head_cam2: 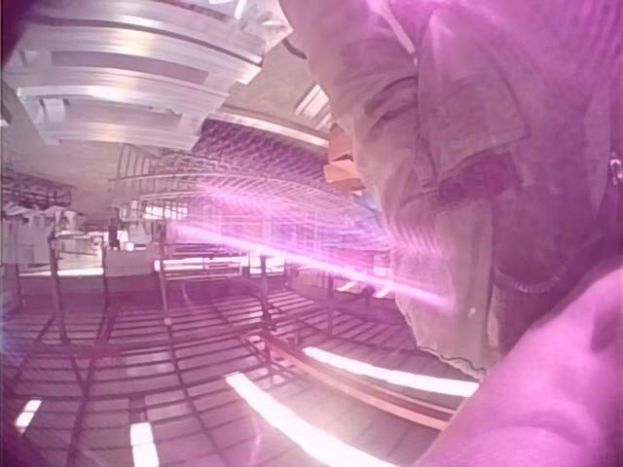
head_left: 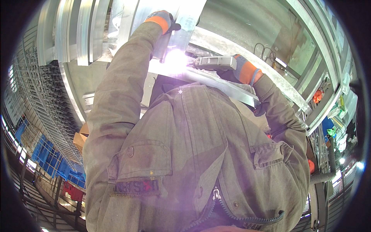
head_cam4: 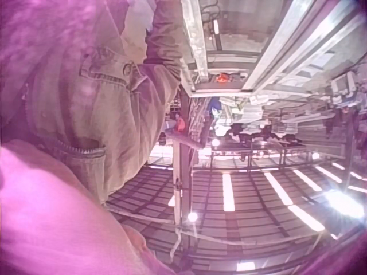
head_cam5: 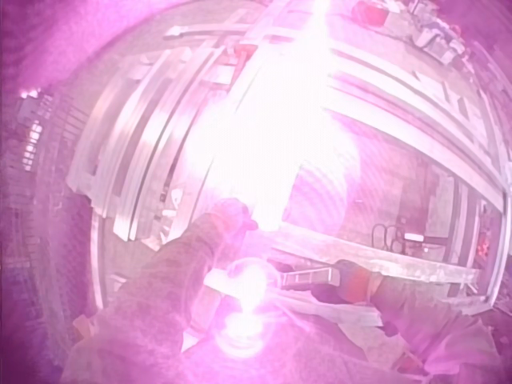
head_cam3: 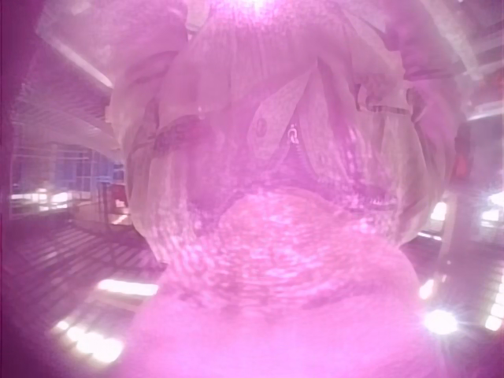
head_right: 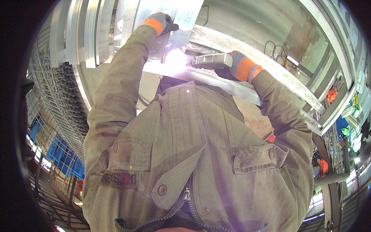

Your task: The person grinds the edges of aluminum frame pieces with an angle grinder, then welds them together using a welding torch. They repeatedly position and weld multiple frame sections on a workbench.

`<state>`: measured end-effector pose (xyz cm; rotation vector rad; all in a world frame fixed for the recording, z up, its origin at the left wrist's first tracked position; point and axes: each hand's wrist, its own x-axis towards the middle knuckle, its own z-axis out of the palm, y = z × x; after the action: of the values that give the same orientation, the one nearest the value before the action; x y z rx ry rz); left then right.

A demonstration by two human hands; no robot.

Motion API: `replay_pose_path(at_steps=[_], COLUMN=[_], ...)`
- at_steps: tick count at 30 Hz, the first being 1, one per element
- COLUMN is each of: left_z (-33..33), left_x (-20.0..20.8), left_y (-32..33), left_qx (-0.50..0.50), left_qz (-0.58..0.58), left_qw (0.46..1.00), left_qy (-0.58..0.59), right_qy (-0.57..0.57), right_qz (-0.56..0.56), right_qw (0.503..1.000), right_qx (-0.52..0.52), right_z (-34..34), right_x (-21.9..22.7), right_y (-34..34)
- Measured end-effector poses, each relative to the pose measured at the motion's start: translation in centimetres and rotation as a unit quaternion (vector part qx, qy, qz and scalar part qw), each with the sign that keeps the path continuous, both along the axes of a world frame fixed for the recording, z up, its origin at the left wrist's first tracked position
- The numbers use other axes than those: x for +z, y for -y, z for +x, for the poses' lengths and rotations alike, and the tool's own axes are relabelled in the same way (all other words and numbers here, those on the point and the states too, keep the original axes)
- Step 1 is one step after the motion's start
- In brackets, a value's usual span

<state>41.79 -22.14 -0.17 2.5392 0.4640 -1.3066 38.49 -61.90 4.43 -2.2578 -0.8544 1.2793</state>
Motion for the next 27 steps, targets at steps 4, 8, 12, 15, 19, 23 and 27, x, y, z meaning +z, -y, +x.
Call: replay_pose_path(at_steps=[4, 8, 12, 15, 19, 23, 27], left_z=[-0.1, -0.1, -0.2, -0.3, -0.9, -3.8, -8.1], left_x=[0.0, 0.1, -0.2, -0.4, 0.3, 2.1, 2.8], left_y=[-0.2, 0.0, 0.3, 0.1, 0.4, 1.1, -2.0], left_qx=[-0.011, -0.006, -0.021, -0.028, -0.048, 0.057, 0.185], left_qz=[-0.003, 0.002, 0.029, 0.023, -0.012, -0.007, -0.001], left_qw=[1.000, 1.000, 0.999, 0.999, 0.995, 0.990, 0.922], left_qy=[0.008, 0.007, 0.007, 0.039, 0.089, 0.128, 0.340], right_qy=[-0.006, -0.011, -0.045, -0.033, -0.016, -0.047, 0.044], right_qz=[-0.012, -0.018, -0.035, -0.006, -0.035, 0.031, 0.147], right_qw=[1.000, 1.000, 0.998, 0.999, 0.997, 0.985, 0.963], right_qx=[-0.015, -0.005, -0.017, -0.040, -0.063, -0.165, -0.221], right_z=[0.0, 0.4, 0.7, 0.5, 0.0, -2.0, -5.3], right_x=[1.5, 2.6, 3.2, 4.2, 7.3, 10.7, 12.6], right_y=[-0.8, -1.3, -1.6, -1.5, -0.5, 0.6, 1.5])
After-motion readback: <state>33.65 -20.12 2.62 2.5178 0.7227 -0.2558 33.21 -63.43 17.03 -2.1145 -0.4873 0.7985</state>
